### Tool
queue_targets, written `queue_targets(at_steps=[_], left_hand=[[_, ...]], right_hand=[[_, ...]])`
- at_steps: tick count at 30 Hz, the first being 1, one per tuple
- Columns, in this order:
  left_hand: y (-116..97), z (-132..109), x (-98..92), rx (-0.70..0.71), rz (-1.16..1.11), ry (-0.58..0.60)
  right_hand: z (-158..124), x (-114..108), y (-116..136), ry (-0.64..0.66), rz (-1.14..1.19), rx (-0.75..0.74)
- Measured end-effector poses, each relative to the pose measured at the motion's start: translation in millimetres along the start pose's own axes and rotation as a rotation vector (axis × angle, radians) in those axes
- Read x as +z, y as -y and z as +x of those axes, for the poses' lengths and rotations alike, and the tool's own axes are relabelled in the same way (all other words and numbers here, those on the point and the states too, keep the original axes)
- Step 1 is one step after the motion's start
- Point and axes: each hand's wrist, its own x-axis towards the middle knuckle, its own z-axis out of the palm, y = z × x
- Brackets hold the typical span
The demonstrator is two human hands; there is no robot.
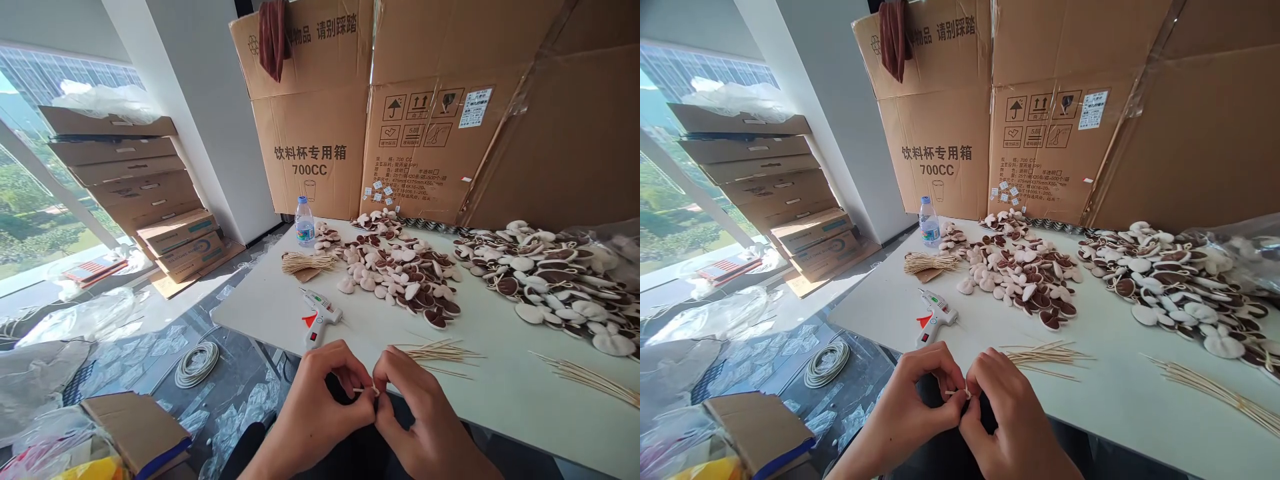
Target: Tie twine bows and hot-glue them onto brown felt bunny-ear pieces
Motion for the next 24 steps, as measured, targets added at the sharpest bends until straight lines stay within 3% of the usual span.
queue_targets(at_steps=[8, 15, 24], left_hand=[[3, 4, 1.6, -0.065, -0.220, 0.093], [8, 8, 4.7, -0.245, -0.557, 0.243], [5, 10, 4.9, -0.279, -0.607, 0.253]], right_hand=[[0, -1, 1, 0.031, 0.191, 0.198], [-6, -3, -2, 0.067, 0.347, 0.351], [-7, -11, -5, 0.068, 0.570, 0.390]])
